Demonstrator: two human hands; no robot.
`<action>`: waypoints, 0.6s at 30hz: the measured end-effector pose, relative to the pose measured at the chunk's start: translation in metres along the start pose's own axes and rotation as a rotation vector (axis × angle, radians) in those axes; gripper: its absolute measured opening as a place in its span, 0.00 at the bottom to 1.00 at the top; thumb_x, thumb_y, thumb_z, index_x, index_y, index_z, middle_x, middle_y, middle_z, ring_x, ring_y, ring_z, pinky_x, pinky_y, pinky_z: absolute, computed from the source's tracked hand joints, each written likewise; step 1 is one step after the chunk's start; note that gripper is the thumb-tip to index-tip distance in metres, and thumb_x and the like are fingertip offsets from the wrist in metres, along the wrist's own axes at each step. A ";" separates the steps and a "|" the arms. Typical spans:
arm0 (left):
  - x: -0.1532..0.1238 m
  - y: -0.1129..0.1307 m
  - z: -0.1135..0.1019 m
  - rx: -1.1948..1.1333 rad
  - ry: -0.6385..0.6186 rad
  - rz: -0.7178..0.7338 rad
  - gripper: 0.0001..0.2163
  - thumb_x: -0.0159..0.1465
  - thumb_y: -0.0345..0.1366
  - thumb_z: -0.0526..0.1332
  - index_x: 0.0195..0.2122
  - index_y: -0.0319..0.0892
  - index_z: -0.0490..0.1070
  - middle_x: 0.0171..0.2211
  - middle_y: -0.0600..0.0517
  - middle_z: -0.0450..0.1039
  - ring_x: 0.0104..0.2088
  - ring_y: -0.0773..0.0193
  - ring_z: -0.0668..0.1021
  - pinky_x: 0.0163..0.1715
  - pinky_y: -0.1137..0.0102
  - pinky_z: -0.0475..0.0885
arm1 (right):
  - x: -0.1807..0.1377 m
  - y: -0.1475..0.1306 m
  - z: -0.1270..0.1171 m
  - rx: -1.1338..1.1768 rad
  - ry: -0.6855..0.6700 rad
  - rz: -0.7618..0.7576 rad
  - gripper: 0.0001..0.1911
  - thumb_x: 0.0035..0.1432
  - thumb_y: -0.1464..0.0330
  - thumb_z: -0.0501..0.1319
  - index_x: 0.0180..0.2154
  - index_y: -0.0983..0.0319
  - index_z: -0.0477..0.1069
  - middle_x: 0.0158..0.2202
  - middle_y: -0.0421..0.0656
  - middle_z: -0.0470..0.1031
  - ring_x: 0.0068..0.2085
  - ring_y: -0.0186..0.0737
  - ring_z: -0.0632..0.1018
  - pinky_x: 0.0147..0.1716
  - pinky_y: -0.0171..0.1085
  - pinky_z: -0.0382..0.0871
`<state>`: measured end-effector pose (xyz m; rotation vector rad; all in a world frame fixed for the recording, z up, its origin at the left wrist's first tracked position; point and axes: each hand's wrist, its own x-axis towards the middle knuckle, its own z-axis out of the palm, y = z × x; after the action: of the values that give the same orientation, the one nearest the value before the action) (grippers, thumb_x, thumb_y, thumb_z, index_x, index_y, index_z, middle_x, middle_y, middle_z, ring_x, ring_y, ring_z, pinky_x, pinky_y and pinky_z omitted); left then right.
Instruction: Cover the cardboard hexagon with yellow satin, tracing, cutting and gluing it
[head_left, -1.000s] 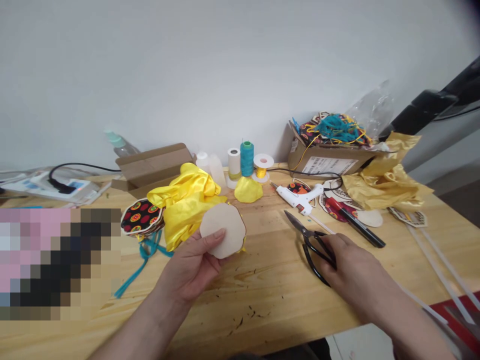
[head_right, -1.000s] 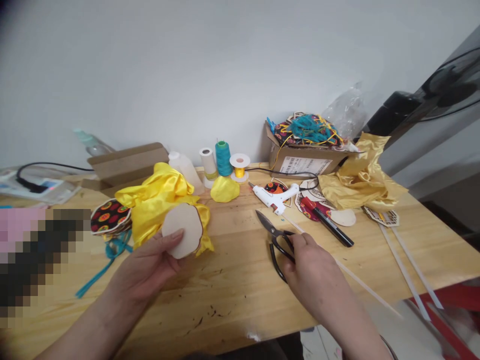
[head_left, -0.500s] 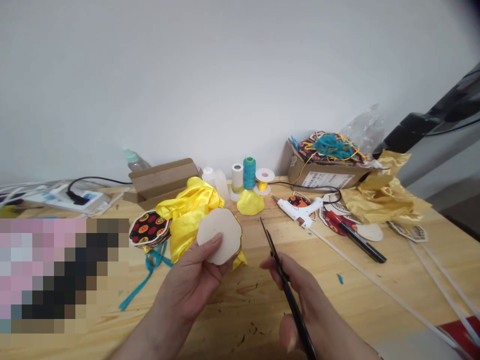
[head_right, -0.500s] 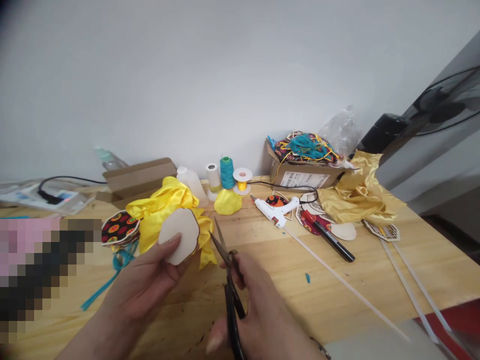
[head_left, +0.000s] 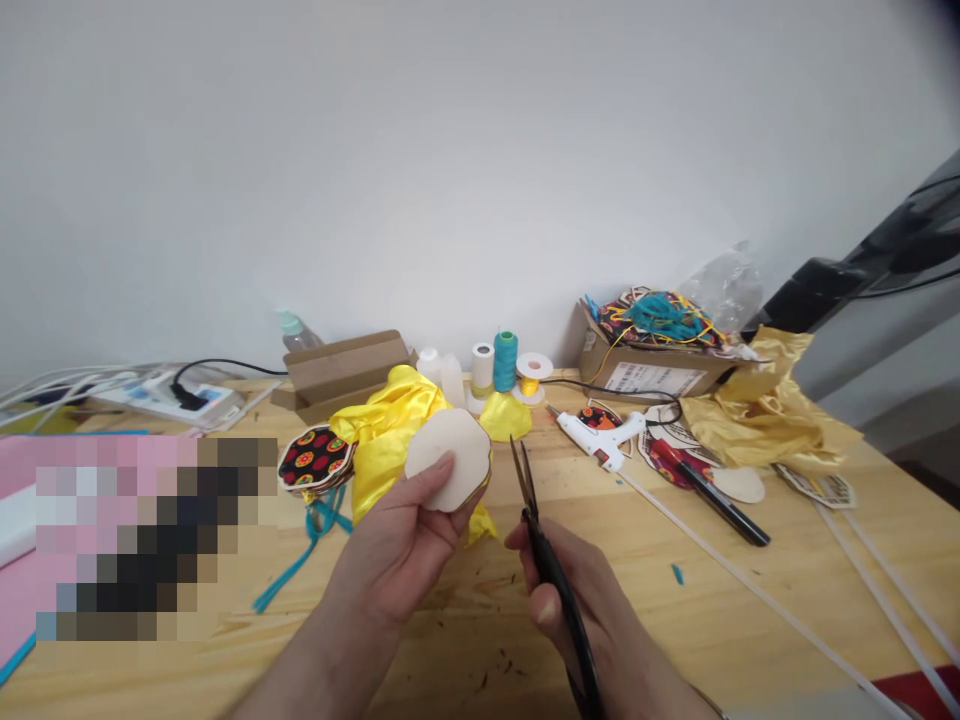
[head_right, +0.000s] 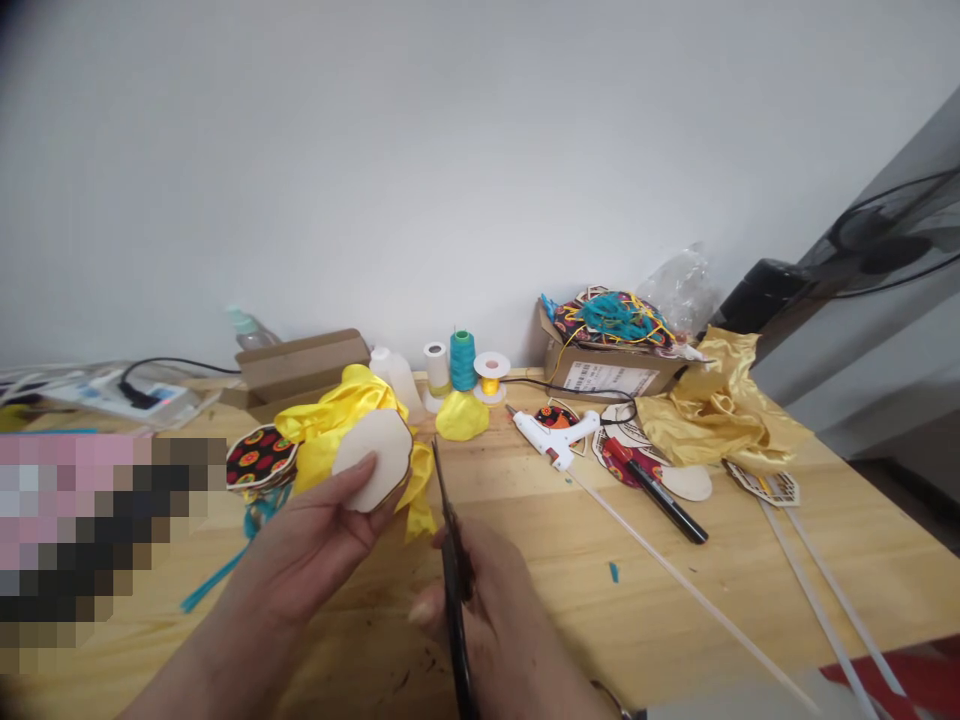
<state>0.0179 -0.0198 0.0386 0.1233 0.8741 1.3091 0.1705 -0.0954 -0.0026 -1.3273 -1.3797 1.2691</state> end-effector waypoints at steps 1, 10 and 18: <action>0.000 0.000 0.000 -0.002 0.000 -0.003 0.21 0.63 0.17 0.55 0.54 0.41 0.69 0.37 0.45 0.82 0.35 0.57 0.84 0.32 0.66 0.83 | -0.001 -0.001 0.000 0.009 0.007 0.010 0.38 0.49 0.35 0.54 0.43 0.62 0.71 0.29 0.41 0.66 0.31 0.40 0.67 0.30 0.37 0.64; -0.001 -0.003 -0.002 -0.009 -0.005 -0.005 0.22 0.62 0.16 0.56 0.55 0.42 0.70 0.39 0.46 0.81 0.34 0.58 0.84 0.31 0.66 0.83 | -0.004 0.005 -0.001 0.006 -0.074 0.016 0.35 0.52 0.37 0.55 0.43 0.61 0.69 0.28 0.38 0.61 0.29 0.37 0.63 0.30 0.35 0.62; -0.004 -0.003 -0.003 0.003 -0.021 -0.012 0.22 0.62 0.16 0.55 0.54 0.40 0.69 0.38 0.46 0.81 0.34 0.59 0.84 0.31 0.67 0.82 | -0.001 -0.001 0.004 0.064 -0.108 0.059 0.37 0.48 0.35 0.54 0.37 0.62 0.69 0.25 0.36 0.56 0.27 0.34 0.59 0.26 0.33 0.59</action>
<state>0.0188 -0.0253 0.0370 0.1337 0.8582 1.2929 0.1665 -0.0963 -0.0019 -1.2797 -1.3703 1.4314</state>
